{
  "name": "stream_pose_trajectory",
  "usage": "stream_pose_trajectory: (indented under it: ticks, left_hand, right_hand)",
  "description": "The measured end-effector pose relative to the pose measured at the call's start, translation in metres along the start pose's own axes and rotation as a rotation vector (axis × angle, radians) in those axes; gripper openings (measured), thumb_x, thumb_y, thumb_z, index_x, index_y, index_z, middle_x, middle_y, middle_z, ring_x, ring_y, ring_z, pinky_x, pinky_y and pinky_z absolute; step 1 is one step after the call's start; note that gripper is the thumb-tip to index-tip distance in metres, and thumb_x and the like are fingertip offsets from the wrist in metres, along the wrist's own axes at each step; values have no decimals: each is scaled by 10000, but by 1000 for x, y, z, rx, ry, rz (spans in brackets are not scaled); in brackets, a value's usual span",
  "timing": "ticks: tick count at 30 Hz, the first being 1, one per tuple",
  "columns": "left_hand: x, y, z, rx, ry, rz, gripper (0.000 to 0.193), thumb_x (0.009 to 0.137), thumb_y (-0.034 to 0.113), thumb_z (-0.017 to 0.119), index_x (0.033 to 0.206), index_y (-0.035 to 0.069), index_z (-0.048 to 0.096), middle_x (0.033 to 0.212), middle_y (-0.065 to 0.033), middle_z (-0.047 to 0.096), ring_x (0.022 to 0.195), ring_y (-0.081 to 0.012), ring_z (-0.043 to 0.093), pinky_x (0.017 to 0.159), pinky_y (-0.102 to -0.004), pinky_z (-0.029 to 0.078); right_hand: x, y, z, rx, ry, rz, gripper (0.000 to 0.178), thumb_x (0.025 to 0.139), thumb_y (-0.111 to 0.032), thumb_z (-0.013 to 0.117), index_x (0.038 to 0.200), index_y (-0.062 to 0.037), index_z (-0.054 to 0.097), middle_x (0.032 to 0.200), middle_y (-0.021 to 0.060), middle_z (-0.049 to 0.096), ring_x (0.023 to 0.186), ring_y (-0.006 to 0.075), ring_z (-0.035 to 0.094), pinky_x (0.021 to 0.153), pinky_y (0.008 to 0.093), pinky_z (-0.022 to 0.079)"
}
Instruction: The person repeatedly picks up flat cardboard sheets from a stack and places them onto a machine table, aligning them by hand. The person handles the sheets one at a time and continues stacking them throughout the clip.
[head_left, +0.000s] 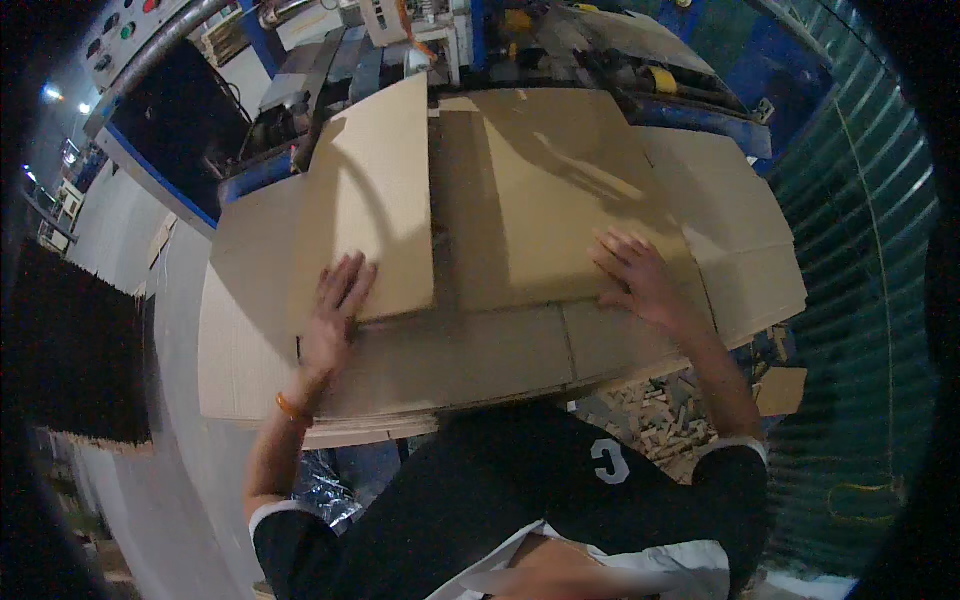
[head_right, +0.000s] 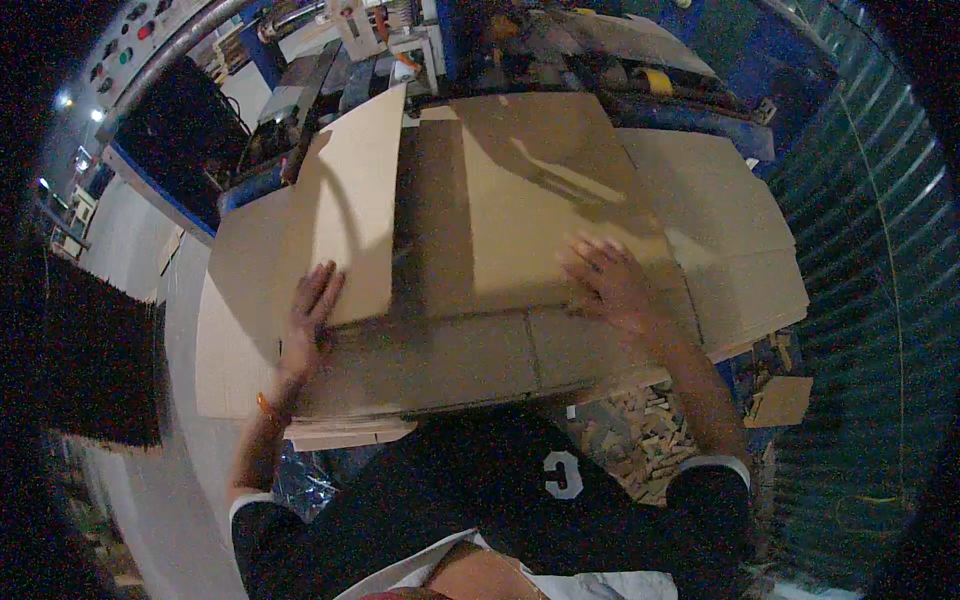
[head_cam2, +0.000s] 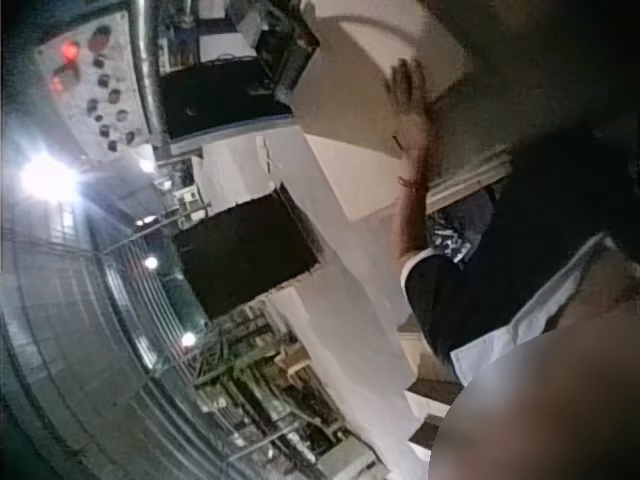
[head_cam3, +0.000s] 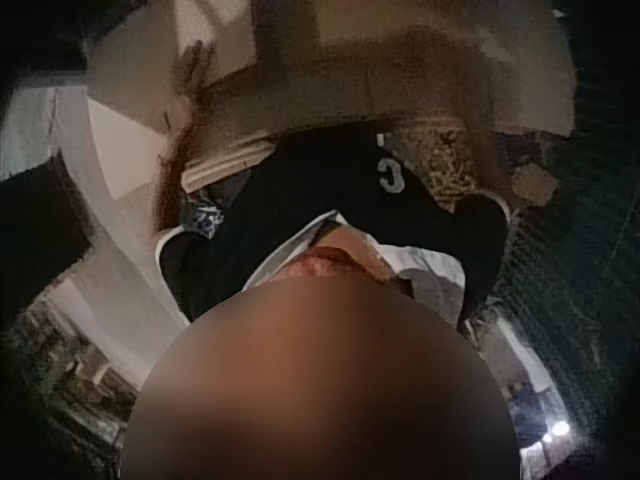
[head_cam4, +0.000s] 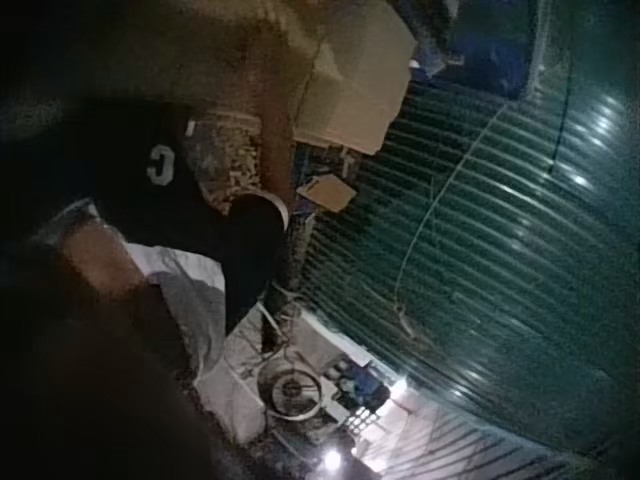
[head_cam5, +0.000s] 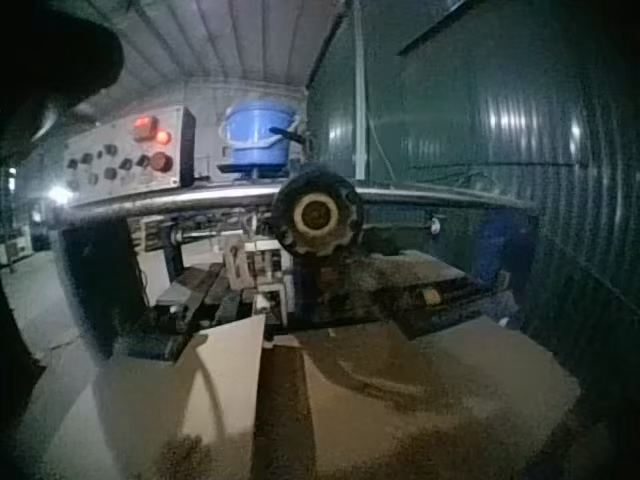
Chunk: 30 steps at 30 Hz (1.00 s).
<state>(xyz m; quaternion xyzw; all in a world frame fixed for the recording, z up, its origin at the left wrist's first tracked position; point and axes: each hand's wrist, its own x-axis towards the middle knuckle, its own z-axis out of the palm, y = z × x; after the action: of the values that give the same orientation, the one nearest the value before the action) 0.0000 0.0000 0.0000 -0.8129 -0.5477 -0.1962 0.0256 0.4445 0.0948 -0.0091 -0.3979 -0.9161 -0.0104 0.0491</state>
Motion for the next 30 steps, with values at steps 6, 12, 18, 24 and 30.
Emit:
stream_pose_trajectory:
  ticks: [6, 12, 18, 24, 30]
  left_hand:
    - [84, -34, 28, -26, 151, 52, 627, 723, -26, 545, 1324, 96, 416, 1358, -160, 385, 1259, -331, 356, 1048, -390, 289]
    - [133, -73, 36, 234, 278, -55, 759, 714, 92, 666, 1378, 114, 299, 1358, -177, 365, 1245, -357, 346, 1035, -416, 273]
    - [-22, -98, -27, -142, 691, -459, 645, 802, 187, 664, 1330, 13, 337, 1347, -189, 382, 1209, -310, 406, 1019, -390, 317]
    - [-170, -73, -30, -332, 1080, -1365, 574, 793, 298, 655, 1164, -67, 414, 1081, -198, 560, 893, -292, 582, 727, -426, 524]
    - [-149, -60, -26, -142, 1107, -1344, 730, 782, 302, 650, 1323, -36, 295, 1201, -202, 459, 1054, -289, 483, 876, -470, 425]
  right_hand:
    - [80, 42, -16, 254, -18, 223, 656, 776, -488, 583, 1316, -153, 421, 1419, 95, 305, 1259, 349, 337, 1033, 422, 303]
    - [127, 45, 2, -58, 163, 393, 642, 812, -466, 562, 1344, -159, 373, 1419, 160, 282, 1270, 360, 319, 1027, 429, 307]
    - [-32, 91, -13, 146, 333, 750, 719, 816, -433, 581, 1342, -16, 324, 1372, 209, 344, 1269, 397, 304, 1039, 424, 283]
    - [-194, 128, 33, -210, 419, 1526, 847, 722, -517, 620, 1350, -26, 334, 1345, 255, 352, 1262, 416, 302, 1033, 460, 274]
    - [-194, 133, 42, -172, 602, 1473, 676, 779, -379, 624, 1284, 11, 403, 1286, 203, 438, 1204, 348, 397, 957, 429, 356]
